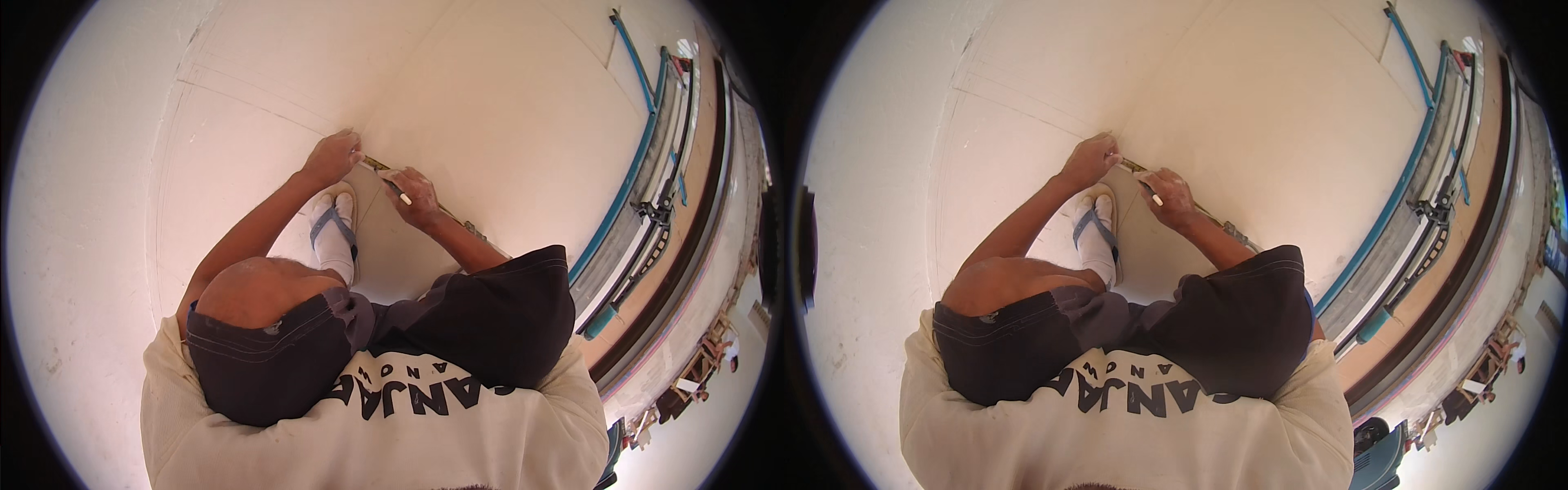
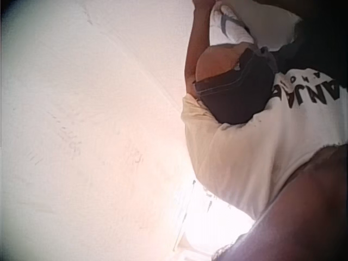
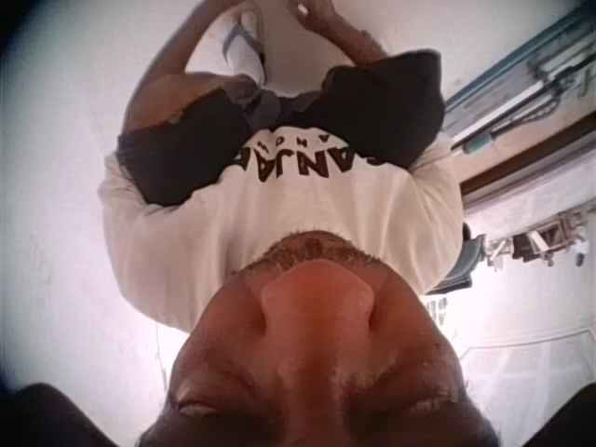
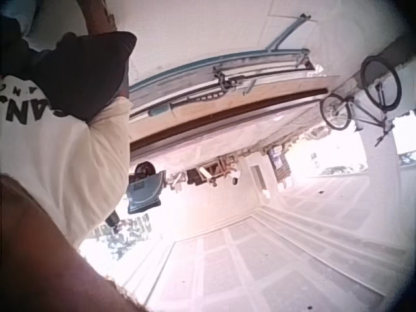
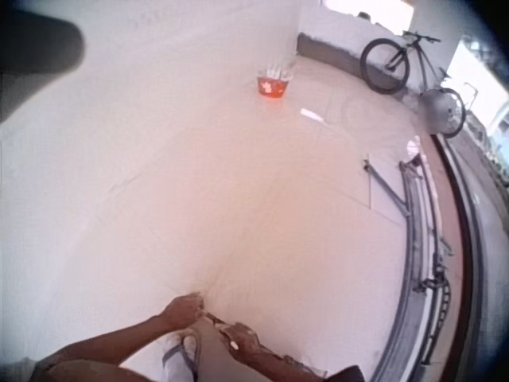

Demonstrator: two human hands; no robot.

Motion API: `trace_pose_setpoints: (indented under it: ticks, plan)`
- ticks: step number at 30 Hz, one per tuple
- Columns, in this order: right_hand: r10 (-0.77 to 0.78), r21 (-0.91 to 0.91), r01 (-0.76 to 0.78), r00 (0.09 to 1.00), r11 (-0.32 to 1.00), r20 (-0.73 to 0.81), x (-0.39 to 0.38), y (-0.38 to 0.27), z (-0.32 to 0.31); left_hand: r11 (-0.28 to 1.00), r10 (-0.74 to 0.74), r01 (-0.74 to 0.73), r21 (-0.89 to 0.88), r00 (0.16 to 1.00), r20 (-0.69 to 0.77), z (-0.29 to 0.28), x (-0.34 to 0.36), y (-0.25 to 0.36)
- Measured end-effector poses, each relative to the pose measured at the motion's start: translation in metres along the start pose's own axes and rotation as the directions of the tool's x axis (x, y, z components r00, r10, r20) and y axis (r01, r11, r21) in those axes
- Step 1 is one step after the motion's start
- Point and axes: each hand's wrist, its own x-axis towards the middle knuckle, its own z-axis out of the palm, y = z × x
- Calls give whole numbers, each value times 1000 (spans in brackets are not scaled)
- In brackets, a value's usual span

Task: The person measures a tile with a tape measure, marks it with a pencil, and سپس places the tile into a tile cutter to score and snap it. The person then picks up the cut piece.

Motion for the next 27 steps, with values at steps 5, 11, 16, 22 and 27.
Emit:
trace_pose_setpoints:
  ticks: [5,11,16,22,27]
  plan:
    - [10,-106,-5,999,994,45,-4,4,1,1000,13,-13,-19,1000,-7,0,3,7]
    - [15,-75,-12,999,997,32,-4,4,6,999,20,-20,40,1000,9,-1,6,8]
    - [26,-68,-23,999,997,45,-5,7,7,999,45,-45,24,999,1,0,6,6]
    - [27,-58,-23,998,998,62,-4,9,7,998,67,-67,-1,998,-16,2,6,2]
    - [13,-86,-10,999,996,39,-1,7,5,996,83,-83,9,996,-11,2,8,2]
